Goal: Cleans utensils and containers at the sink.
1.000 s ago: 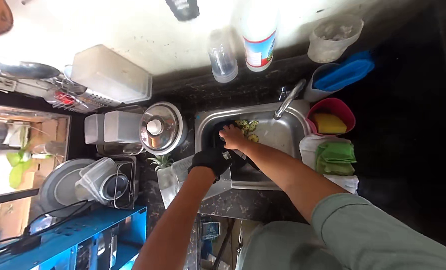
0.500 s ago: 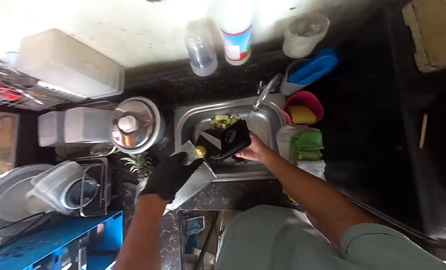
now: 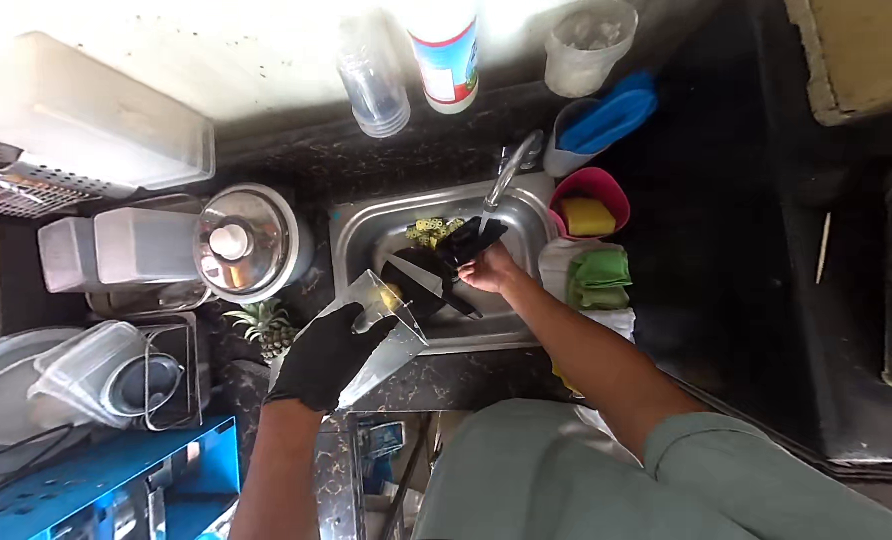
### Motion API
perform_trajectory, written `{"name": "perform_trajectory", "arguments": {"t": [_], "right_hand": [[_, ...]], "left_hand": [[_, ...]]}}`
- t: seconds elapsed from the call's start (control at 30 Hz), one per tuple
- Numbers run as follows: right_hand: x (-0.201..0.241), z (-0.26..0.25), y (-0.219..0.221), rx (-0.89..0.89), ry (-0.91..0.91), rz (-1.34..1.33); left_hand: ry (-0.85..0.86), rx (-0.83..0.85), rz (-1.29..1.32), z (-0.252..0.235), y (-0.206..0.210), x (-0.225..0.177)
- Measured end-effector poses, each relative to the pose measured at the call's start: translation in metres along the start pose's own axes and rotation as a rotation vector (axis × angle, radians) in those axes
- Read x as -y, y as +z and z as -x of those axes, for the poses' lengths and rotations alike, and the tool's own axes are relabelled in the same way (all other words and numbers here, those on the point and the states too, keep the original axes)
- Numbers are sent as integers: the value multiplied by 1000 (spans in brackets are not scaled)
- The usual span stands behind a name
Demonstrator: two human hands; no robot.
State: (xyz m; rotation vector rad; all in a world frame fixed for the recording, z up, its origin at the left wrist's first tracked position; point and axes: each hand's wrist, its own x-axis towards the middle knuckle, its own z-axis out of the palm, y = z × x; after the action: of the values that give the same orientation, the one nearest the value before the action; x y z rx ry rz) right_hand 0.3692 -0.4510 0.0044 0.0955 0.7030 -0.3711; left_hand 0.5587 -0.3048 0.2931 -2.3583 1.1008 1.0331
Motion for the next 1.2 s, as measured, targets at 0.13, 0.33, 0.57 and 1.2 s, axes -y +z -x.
{"name": "perform_trajectory", "arguments": {"t": [0.13,0.33,0.57,1.2], "right_hand": [[5,-11,-2,-98,-31,-75],[13,-11,-10,-166,-10,-163],[20,9,-12,-188,2,202],[3,38,-38,198,-183,-19]], "left_hand": [[-10,-9,66,4,1,5],[-6,-11,64,2,8,7],[32,-50,86,9,7,9],[18,-55,111,20,9,15]]}}
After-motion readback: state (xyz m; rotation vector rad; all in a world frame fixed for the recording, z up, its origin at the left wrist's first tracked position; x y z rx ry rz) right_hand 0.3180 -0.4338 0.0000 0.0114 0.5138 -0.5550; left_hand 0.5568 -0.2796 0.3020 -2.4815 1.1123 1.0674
